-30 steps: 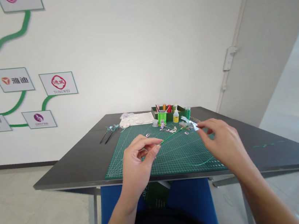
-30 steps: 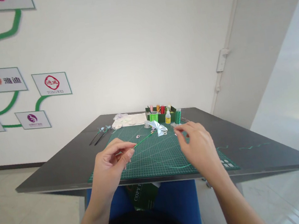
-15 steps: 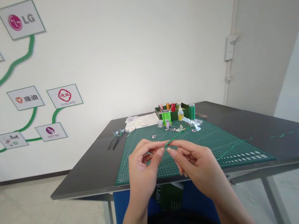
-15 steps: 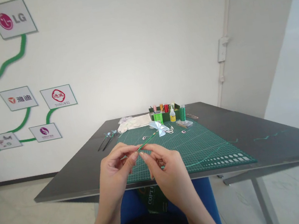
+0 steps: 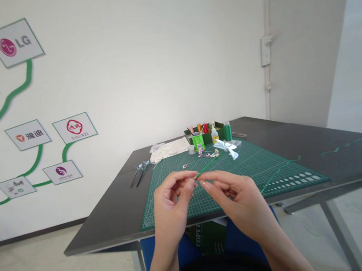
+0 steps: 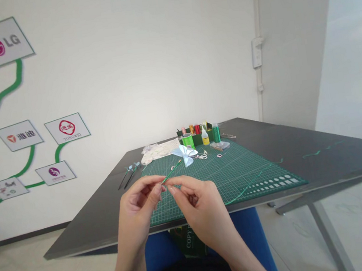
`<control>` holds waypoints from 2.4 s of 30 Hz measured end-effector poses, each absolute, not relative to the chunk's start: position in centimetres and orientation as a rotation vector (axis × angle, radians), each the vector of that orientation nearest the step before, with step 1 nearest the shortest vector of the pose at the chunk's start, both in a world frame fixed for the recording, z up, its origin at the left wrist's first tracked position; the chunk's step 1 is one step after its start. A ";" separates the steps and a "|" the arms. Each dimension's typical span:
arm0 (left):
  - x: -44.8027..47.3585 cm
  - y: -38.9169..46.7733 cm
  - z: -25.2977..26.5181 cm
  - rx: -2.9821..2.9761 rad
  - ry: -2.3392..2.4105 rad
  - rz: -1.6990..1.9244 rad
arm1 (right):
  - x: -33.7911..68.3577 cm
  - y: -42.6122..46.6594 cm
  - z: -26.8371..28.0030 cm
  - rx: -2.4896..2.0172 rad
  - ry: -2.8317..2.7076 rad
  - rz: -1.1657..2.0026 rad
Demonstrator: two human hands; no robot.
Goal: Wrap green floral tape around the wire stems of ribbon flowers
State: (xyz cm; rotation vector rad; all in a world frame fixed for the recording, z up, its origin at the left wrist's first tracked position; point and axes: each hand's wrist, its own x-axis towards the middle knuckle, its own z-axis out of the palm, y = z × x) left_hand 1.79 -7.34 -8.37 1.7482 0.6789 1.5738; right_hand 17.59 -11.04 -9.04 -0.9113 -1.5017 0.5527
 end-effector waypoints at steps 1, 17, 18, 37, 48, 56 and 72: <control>1.8 -7.4 -8.3 1.748 0.680 1.571 | 17.6 -11.0 -9.0 -0.907 -1.498 0.555; 2.2 -7.7 -8.1 1.689 0.698 1.672 | 17.6 -11.3 -8.7 -0.851 -1.477 0.581; 2.2 -7.8 -8.1 1.687 0.695 1.676 | 17.6 -11.3 -8.7 -0.845 -1.474 0.590; 2.5 -8.3 -8.5 1.776 0.664 1.695 | 17.7 -11.3 -9.2 -0.858 -1.375 0.605; 2.4 -8.2 -8.2 1.807 0.655 1.549 | 17.8 -10.9 -9.2 -0.834 -1.378 0.573; 2.6 -8.1 -8.3 1.747 0.649 1.550 | 18.0 -10.8 -9.0 -0.804 -1.387 0.602; 2.5 -8.3 -8.4 1.723 0.656 1.564 | 17.8 -11.2 -8.9 -0.766 -1.369 0.640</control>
